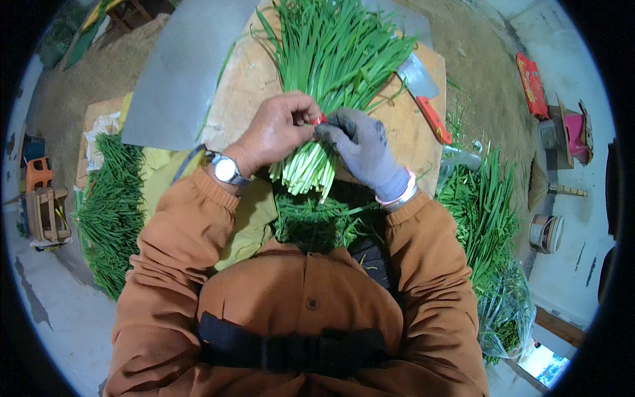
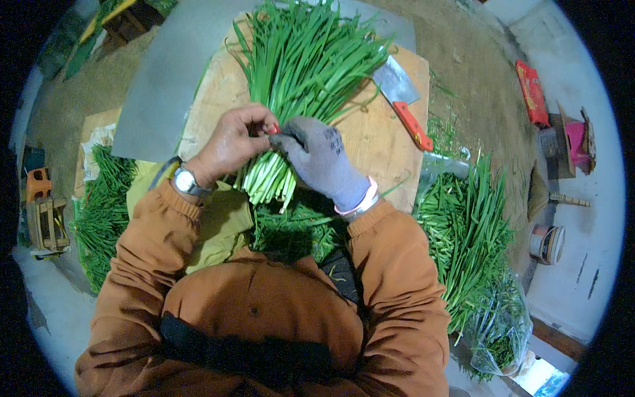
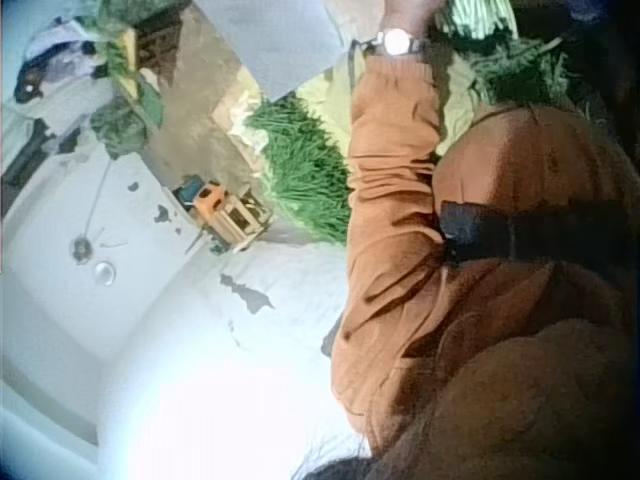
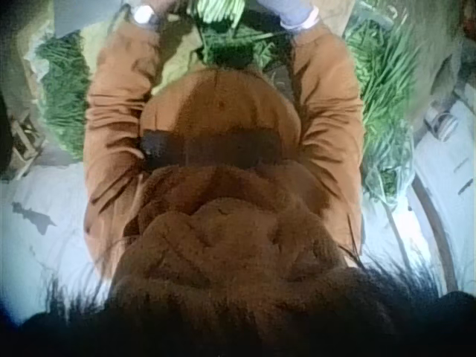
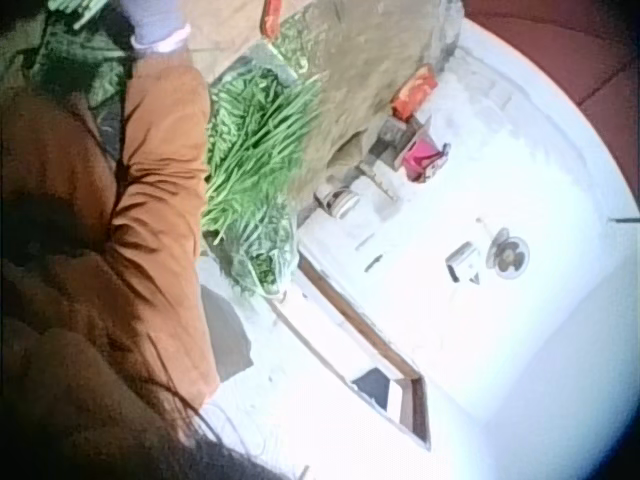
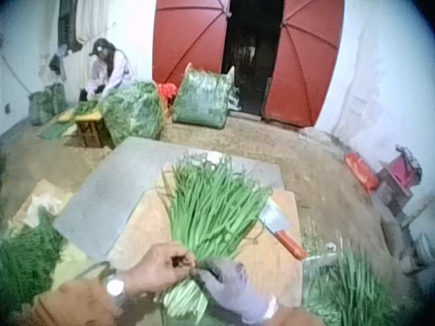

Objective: The person gathers green onions, aligns them into bundles, and secures each bundle with a red rubber band. The person uses a knife to trim the ends of the green onions and places the finished bundles on the table.

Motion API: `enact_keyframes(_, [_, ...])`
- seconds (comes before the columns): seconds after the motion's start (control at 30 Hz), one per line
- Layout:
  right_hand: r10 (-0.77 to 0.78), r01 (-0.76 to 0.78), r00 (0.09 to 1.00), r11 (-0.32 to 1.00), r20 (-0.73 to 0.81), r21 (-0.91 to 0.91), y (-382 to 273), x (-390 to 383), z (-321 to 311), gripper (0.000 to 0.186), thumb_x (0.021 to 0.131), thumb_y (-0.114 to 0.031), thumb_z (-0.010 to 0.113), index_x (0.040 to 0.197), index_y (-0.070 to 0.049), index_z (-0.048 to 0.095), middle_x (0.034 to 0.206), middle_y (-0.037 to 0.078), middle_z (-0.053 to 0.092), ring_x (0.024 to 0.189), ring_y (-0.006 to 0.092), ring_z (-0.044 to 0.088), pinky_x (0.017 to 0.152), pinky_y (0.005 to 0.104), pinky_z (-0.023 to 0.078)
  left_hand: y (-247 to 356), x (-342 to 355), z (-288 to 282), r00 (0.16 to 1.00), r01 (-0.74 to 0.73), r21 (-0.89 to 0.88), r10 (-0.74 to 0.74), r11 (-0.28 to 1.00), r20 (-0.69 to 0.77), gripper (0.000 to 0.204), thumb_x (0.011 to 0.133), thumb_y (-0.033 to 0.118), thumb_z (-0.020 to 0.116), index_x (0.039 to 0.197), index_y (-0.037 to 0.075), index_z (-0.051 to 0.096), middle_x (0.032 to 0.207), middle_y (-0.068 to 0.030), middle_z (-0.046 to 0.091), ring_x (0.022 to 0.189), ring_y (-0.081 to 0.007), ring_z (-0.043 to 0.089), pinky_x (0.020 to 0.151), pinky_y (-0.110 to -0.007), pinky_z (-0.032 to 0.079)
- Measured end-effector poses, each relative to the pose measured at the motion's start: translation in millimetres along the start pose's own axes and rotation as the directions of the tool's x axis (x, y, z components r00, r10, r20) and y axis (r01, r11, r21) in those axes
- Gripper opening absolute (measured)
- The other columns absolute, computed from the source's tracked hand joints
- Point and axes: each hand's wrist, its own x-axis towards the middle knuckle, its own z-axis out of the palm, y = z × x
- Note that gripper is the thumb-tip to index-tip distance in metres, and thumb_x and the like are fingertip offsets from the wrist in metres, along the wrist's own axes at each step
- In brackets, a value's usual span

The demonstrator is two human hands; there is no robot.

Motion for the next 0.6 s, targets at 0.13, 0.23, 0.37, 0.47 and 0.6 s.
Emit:
enact_keyframes(0.13, [0.139,-0.150,0.974,0.987,0.179,0.052,1,9,-7,0.023,0.088,-0.023,0.068,0.088,0.000,0.068,0.079,0.019,0.065,0.071,0.0343,0.064,0.065,0.0410,0.049,-9,3,-7,0.992,0.091,-0.233,-0.066,0.968,0.112,0.016,0.077,-0.006,0.066,0.089,0.003,0.063,0.086,0.0048,0.056,0.079,-0.0046,0.050,0.074,-0.021,0.043])
enact_keyframes(0.23, [0.122,-0.126,0.974,0.992,0.192,0.006,5,13,-10,0.026,0.088,-0.025,0.068,0.088,0.001,0.068,0.076,0.019,0.065,0.066,0.0319,0.063,0.062,0.0408,0.049,-15,5,-11,0.993,0.088,-0.434,-0.045,0.897,0.107,0.012,0.082,-0.001,0.068,0.092,0.004,0.064,0.086,0.0050,0.061,0.076,-0.0014,0.050,0.070,-0.018,0.043])
enact_keyframes(0.37, [0.181,-0.175,0.961,0.983,0.211,-0.045,12,14,-7,0.027,0.087,-0.026,0.069,0.089,0.000,0.069,0.077,0.020,0.065,0.067,0.0331,0.063,0.062,0.0410,0.049,-18,5,-9,0.989,0.085,-0.346,-0.038,0.934,0.141,0.010,0.084,-0.002,0.065,0.091,0.005,0.062,0.084,0.0063,0.058,0.073,-0.0008,0.046,0.067,-0.019,0.042])
enact_keyframes(0.47, [0.123,-0.126,0.982,0.992,0.145,0.006,15,11,-1,0.026,0.087,-0.026,0.070,0.089,0.000,0.068,0.076,0.019,0.065,0.066,0.0322,0.062,0.062,0.0402,0.048,-18,5,-3,0.995,0.062,-0.282,-0.038,0.957,0.087,0.010,0.085,-0.001,0.066,0.092,0.005,0.063,0.082,0.0072,0.056,0.071,-0.0010,0.045,0.066,-0.019,0.042])
enact_keyframes(0.6, [0.270,-0.285,0.953,0.952,0.133,0.108,16,7,1,0.024,0.088,-0.022,0.072,0.085,0.001,0.065,0.067,0.001,0.058,0.063,0.0070,0.049,0.056,0.0272,0.041,-18,1,0,0.998,0.059,-0.262,-0.050,0.963,0.041,0.009,0.084,0.000,0.066,0.091,0.005,0.062,0.080,0.0075,0.053,0.070,-0.0018,0.045,0.065,-0.019,0.041])
